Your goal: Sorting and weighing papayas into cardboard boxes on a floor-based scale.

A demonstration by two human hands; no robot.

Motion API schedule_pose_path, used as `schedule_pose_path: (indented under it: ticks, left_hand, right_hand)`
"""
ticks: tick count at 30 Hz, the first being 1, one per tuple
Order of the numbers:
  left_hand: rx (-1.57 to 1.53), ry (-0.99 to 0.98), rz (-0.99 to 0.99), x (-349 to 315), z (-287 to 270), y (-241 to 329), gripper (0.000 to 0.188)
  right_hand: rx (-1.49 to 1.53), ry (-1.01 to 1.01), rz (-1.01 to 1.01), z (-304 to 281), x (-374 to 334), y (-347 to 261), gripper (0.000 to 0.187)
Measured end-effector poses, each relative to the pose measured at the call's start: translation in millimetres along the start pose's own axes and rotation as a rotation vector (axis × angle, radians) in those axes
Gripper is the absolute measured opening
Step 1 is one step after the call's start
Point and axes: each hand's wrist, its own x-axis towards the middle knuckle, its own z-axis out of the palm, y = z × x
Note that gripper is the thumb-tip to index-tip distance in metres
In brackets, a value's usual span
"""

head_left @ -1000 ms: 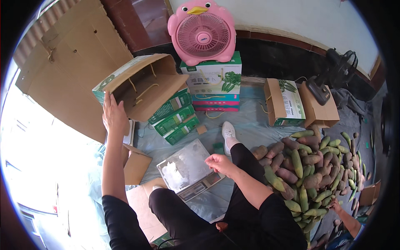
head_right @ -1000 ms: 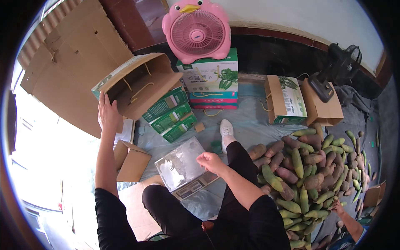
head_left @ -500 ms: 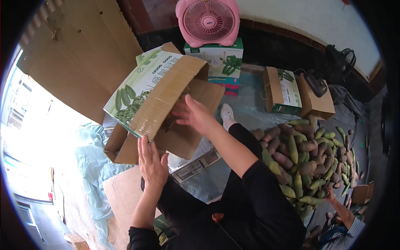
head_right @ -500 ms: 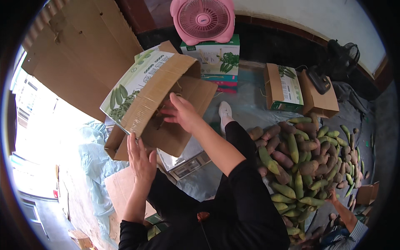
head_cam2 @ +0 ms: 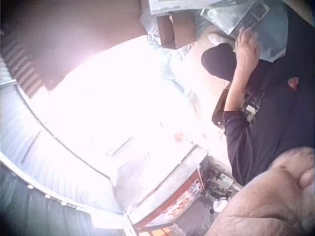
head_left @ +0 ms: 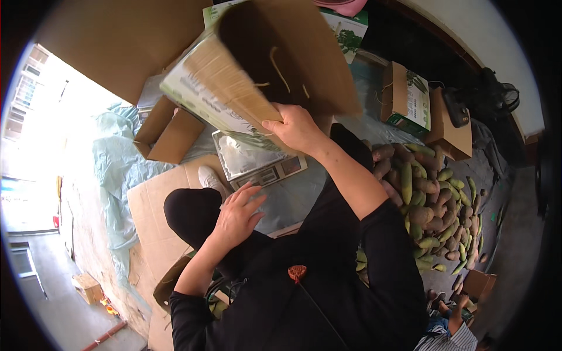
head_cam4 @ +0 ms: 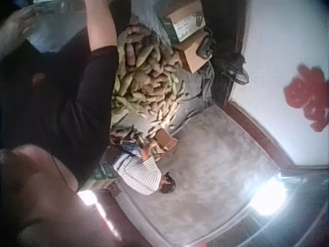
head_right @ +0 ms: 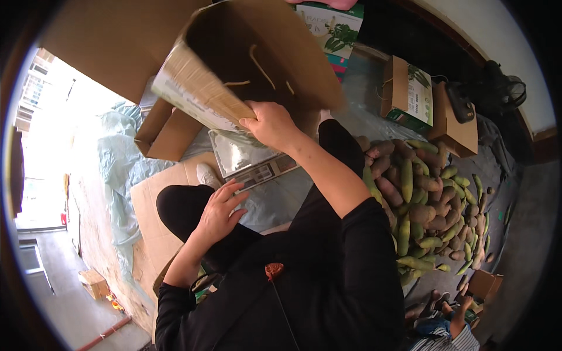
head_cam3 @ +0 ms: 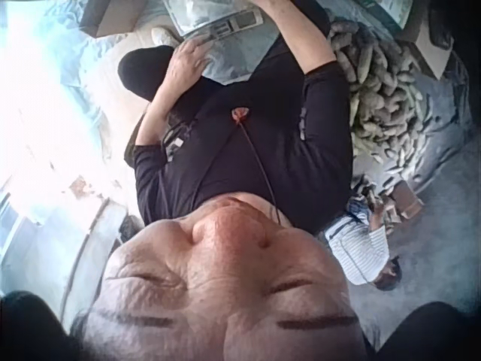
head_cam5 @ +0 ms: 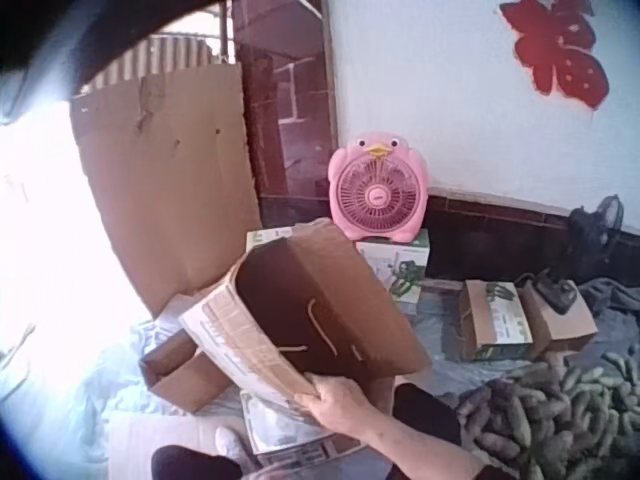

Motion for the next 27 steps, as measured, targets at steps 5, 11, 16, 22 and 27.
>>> schedule_pose_path:
  ticks: [5,11,16,22,27]
  left_hand:
    - [-0.009,0.090,0.009,-6.5,0.5,0.0,0.037]
    - [0.008,0.152,-0.079,-15.8,3.9,-6.9,0.036]
    - [0.027,0.227,-0.157,-13.6,7.7,-12.1,0.043]
    - [0.160,0.303,-0.200,11.7,7.4,-26.4,0.060]
    - [0.286,0.243,-0.246,43.2,16.3,-44.9,0.063]
  right_hand:
    - [-0.574,-0.169,-0.146,32.9,1.7,10.8,0.018]
    - [-0.815,-0.270,-0.232,83.5,-2.5,70.3,0.015]
    - [-0.854,-0.174,-0.179,84.4,-16.2,82.2,0.011]
    - [-0.499,0.100,-0.370,17.7,-49.4,61.4,0.020]
    - [-0.382,0.446,-0.214,-80.8,-113.1,80.5,0.015]
